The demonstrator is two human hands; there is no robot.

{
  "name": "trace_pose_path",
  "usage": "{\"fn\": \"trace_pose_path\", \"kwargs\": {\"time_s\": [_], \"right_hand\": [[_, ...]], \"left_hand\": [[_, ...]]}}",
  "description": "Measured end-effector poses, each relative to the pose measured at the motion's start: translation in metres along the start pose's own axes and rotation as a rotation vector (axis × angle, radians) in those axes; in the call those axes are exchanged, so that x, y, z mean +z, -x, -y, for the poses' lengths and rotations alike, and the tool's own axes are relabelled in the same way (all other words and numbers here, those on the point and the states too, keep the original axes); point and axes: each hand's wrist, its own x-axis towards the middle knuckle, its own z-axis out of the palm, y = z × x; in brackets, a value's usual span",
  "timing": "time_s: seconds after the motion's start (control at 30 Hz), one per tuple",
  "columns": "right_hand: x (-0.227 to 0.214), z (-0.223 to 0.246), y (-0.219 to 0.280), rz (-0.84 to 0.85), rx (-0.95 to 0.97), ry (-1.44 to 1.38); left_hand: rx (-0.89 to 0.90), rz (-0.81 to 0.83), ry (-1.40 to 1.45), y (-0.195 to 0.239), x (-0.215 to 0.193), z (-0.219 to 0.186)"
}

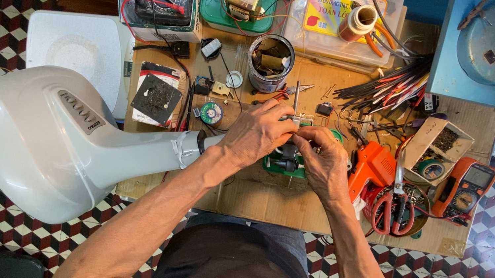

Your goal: The person works on a small motor assembly on a cluttered workbench, using a heat gun to apply heat to wires and components while manipulating them with both hands. The person repeatedly heats and adjusts the motor parts throughout the clip.

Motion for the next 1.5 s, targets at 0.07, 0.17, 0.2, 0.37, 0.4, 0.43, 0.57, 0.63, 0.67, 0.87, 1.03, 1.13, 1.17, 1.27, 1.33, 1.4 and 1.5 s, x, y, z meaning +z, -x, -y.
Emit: {"fn": "trace_pose_path", "kwargs": {"time_s": [0.07,0.17,0.2,0.37,0.4,0.43,0.57,0.63,0.67,0.87,1.03,1.13,1.17,1.27,1.33,1.4,1.5], "right_hand": [[0.0,0.005,0.0,-0.018,-0.074,0.037],[-0.001,0.007,0.001,-0.046,-0.107,0.085],[0.0,0.007,0.001,-0.055,-0.106,0.099],[0.006,-0.007,0.005,-0.101,0.067,-0.041],[0.008,-0.011,0.007,-0.117,0.147,-0.103],[0.009,-0.015,0.007,-0.126,0.178,-0.151],[0.012,-0.027,0.009,-0.159,0.229,-0.252],[0.012,-0.031,0.011,-0.181,0.228,-0.272],[0.013,-0.031,0.013,-0.195,0.232,-0.289],[0.021,-0.025,0.016,-0.323,0.204,-0.462],[0.021,-0.018,0.015,-0.4,0.302,-0.554],[0.006,-0.007,0.018,-0.373,0.247,-0.304],[-0.001,-0.003,0.019,-0.347,0.142,-0.131],[-0.02,0.01,0.015,-0.19,-0.199,0.27],[-0.032,0.016,0.007,-0.07,-0.375,0.441],[-0.038,0.019,-0.001,0.043,-0.496,0.545],[-0.041,0.019,-0.009,0.132,-0.584,0.667]], "left_hand": [[-0.009,0.118,-0.031,-0.005,-0.005,0.003],[0.072,0.172,-0.078,-0.013,-0.011,0.005],[0.115,0.169,-0.095,-0.016,-0.013,0.005],[-0.245,0.082,0.115,-0.028,-0.011,0.004],[-0.354,0.028,0.176,-0.027,-0.008,0.003],[-0.39,0.035,0.181,-0.025,-0.004,-0.001],[-0.432,-0.063,0.162,-0.002,0.025,-0.025],[-0.421,-0.14,0.119,0.006,0.039,-0.033],[-0.424,-0.161,0.09,0.009,0.044,-0.035],[-0.465,-0.247,0.098,0.014,0.053,-0.043],[-0.503,-0.244,0.168,0.018,0.053,-0.042],[-0.457,-0.238,0.186,0.018,0.051,-0.039],[-0.447,-0.231,0.186,0.017,0.05,-0.038],[-0.4,-0.21,0.179,0.018,0.046,-0.035],[-0.383,-0.19,0.185,0.017,0.045,-0.034],[-0.397,-0.162,0.192,0.016,0.044,-0.031],[-0.362,-0.155,0.161,0.016,0.043,-0.027]]}}
